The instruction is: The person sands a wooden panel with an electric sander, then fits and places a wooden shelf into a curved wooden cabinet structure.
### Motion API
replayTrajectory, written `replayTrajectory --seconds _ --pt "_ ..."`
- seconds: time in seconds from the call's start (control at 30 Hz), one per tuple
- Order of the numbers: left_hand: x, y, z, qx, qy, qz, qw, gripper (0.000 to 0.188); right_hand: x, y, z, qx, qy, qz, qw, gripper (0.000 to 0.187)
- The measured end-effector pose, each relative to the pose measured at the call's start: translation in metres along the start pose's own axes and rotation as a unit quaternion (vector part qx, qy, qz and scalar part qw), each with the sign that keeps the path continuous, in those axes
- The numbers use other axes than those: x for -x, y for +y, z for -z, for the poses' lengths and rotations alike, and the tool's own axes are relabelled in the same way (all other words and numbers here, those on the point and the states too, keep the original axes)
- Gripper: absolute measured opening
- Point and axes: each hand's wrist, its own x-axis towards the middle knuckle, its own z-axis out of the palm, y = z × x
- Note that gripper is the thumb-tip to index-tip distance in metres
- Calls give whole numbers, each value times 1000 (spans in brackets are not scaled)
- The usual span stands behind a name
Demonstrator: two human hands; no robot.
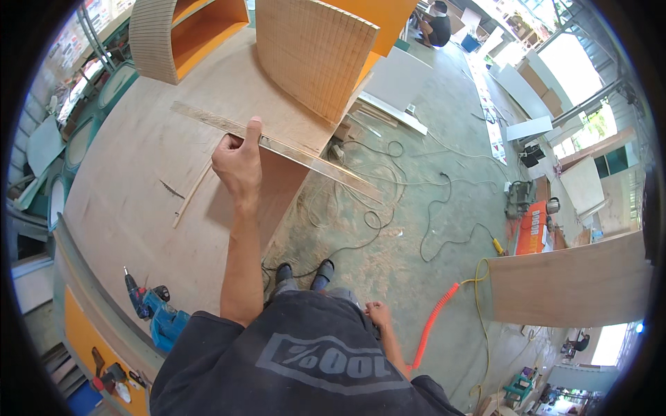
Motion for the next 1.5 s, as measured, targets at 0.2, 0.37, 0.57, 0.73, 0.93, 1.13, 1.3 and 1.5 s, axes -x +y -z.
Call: replayTrajectory --seconds 0.2,0.37,0.57,0.73,0.93,1.13,1.3,1.5 --pt "-3 0 -1 -25 -11 -6 1000 59 -20 35 -10 37 29 4 999 32" --pt "-4 7 -1 -54 -1 -21 998 62 -25 23 -16 -30 15 -29 999 32" --pt "-15 2 -19 -100 0 -45 994 67 -23 25 -14 -70 12 -40 997 32" --pt "-29 17 -44 -129 -4 -56 990 73 -35 34 -3 -81 17 -33 996 33" --pt "-45 43 -86 -216 1 -46 975 71 -51 11 8 -26 -37 -40 998 31" --pt "-61 54 -130 -243 -13 -79 967 66 -71 4 9 -84 -10 1 996 25" --pt "-74 46 -153 -239 112 -378 888 56 -94 24 31 -109 -28 -7 994 22" --pt "-129 66 -142 -335 -383 -403 761 63 -118 74 66 -110 11 12 994 20"
